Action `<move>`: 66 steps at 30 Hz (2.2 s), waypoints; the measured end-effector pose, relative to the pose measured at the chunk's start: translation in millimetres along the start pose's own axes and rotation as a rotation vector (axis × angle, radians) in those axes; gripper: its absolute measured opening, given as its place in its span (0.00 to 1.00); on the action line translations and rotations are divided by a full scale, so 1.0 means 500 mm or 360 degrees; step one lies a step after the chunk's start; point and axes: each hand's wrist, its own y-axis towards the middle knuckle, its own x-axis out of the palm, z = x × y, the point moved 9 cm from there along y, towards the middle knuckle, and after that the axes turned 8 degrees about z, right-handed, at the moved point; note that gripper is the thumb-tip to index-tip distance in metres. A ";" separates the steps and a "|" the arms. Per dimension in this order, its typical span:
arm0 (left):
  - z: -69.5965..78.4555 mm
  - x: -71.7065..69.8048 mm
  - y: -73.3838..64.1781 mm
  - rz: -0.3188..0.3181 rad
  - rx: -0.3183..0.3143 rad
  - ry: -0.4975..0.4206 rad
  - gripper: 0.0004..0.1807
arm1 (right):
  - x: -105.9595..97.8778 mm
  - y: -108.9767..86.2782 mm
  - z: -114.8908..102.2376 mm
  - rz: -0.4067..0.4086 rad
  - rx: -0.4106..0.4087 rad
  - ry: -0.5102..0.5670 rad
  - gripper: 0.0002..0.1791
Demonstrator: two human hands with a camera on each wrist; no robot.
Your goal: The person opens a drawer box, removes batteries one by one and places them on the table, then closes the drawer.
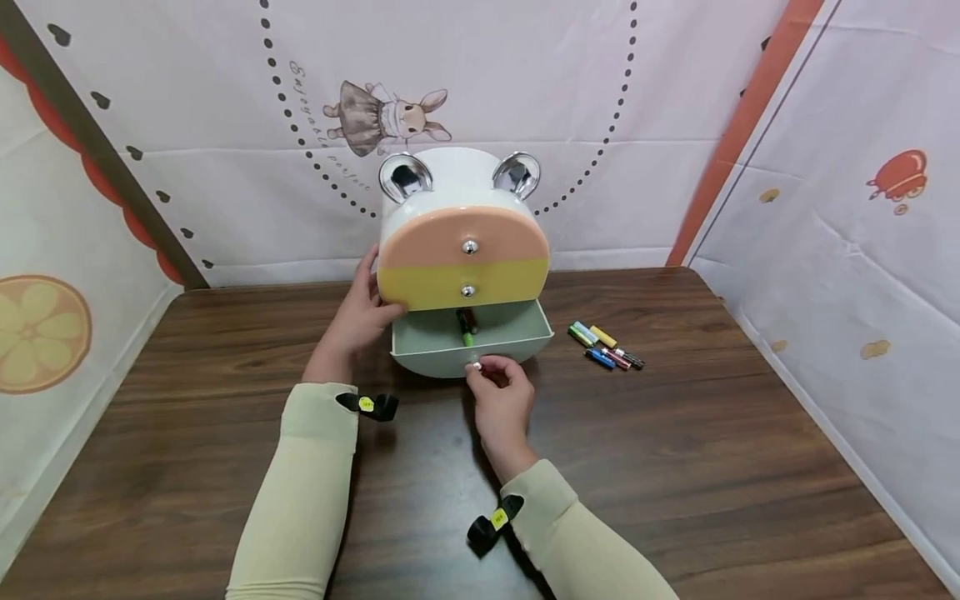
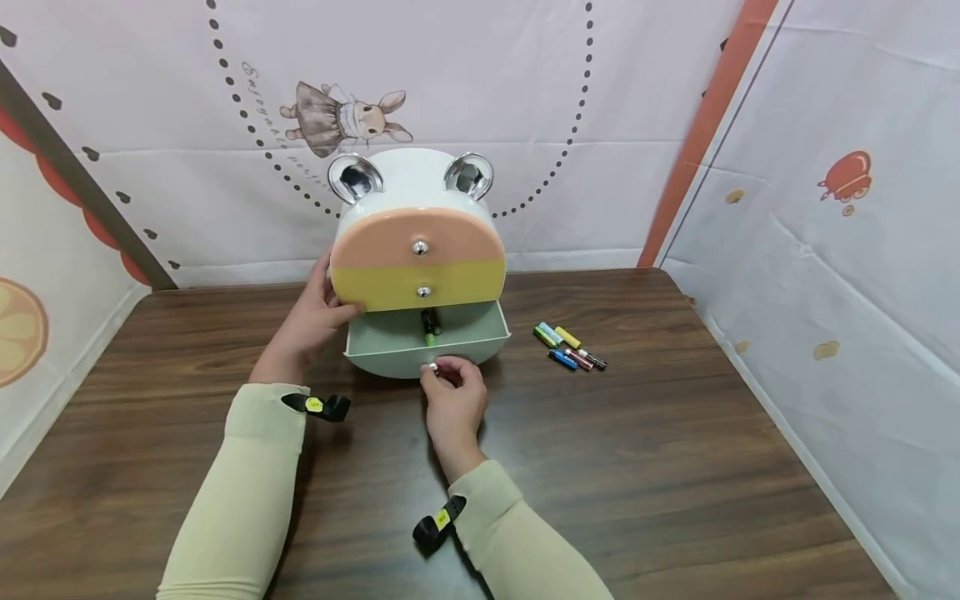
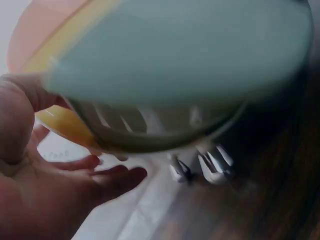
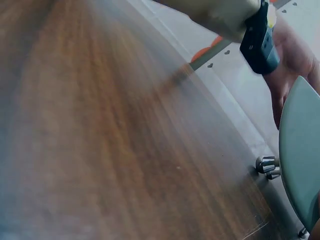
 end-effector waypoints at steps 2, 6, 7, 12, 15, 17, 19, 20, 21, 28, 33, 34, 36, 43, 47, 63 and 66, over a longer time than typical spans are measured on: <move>-0.007 0.003 0.002 -0.0025 0.0023 0.0026 0.59 | -0.004 -0.004 -0.001 0.0003 -0.0009 0.0001 0.11; -0.006 0.014 0.002 -0.0082 0.0096 0.0020 0.63 | -0.014 -0.011 -0.003 0.0016 -0.0034 -0.0013 0.10; -0.003 0.017 0.000 -0.0089 0.0105 0.0013 0.63 | -0.016 -0.013 -0.004 0.0015 -0.0037 -0.0014 0.10; 0.018 0.029 -0.013 -0.0072 0.0128 0.0034 0.64 | -0.027 -0.023 -0.006 0.0011 -0.0052 -0.0024 0.11; 0.022 0.030 -0.017 -0.0023 0.0126 0.0084 0.64 | -0.032 -0.029 -0.008 0.0005 -0.0048 -0.0051 0.10; 0.021 0.030 -0.018 0.0007 0.0126 0.0095 0.63 | -0.036 -0.033 -0.008 -0.0008 -0.0034 -0.0069 0.10; 0.020 0.031 -0.017 0.0028 0.0138 0.0093 0.62 | -0.037 -0.036 -0.007 -0.0027 -0.0016 -0.0051 0.11; 0.019 0.031 -0.017 0.0037 0.0147 0.0090 0.62 | -0.037 -0.037 -0.006 -0.0037 -0.0013 -0.0041 0.10; 0.019 0.032 -0.017 0.0048 0.0154 0.0086 0.61 | -0.037 -0.039 -0.005 -0.0048 -0.0013 -0.0032 0.10; 0.016 0.036 -0.018 0.0111 0.0177 -0.0011 0.61 | -0.039 -0.041 -0.011 -0.0115 -0.0066 -0.0041 0.08; 0.014 0.036 -0.019 0.0126 0.0178 -0.0056 0.61 | -0.042 -0.040 -0.027 -0.0153 -0.0258 -0.0212 0.06; 0.014 0.036 -0.019 0.0127 0.0179 -0.0059 0.61 | -0.043 -0.040 -0.032 -0.0157 -0.0304 -0.0259 0.06; 0.015 0.037 -0.019 0.0126 0.0185 -0.0063 0.61 | -0.043 -0.042 -0.042 -0.0166 -0.0395 -0.0342 0.05; 0.015 0.036 -0.021 0.0134 0.0181 -0.0061 0.60 | -0.040 -0.044 -0.075 -0.0200 -0.0630 -0.0532 0.04; 0.016 0.035 -0.023 0.0138 0.0184 -0.0056 0.60 | -0.035 -0.047 -0.100 -0.0234 -0.0753 -0.0626 0.04; 0.016 0.032 -0.024 0.0143 0.0149 -0.0030 0.60 | -0.006 -0.031 -0.193 -0.0435 -0.0891 -0.0653 0.06; 0.016 0.032 -0.024 0.0140 0.0147 -0.0035 0.60 | 0.005 -0.017 -0.209 -0.0506 -0.0843 -0.0635 0.05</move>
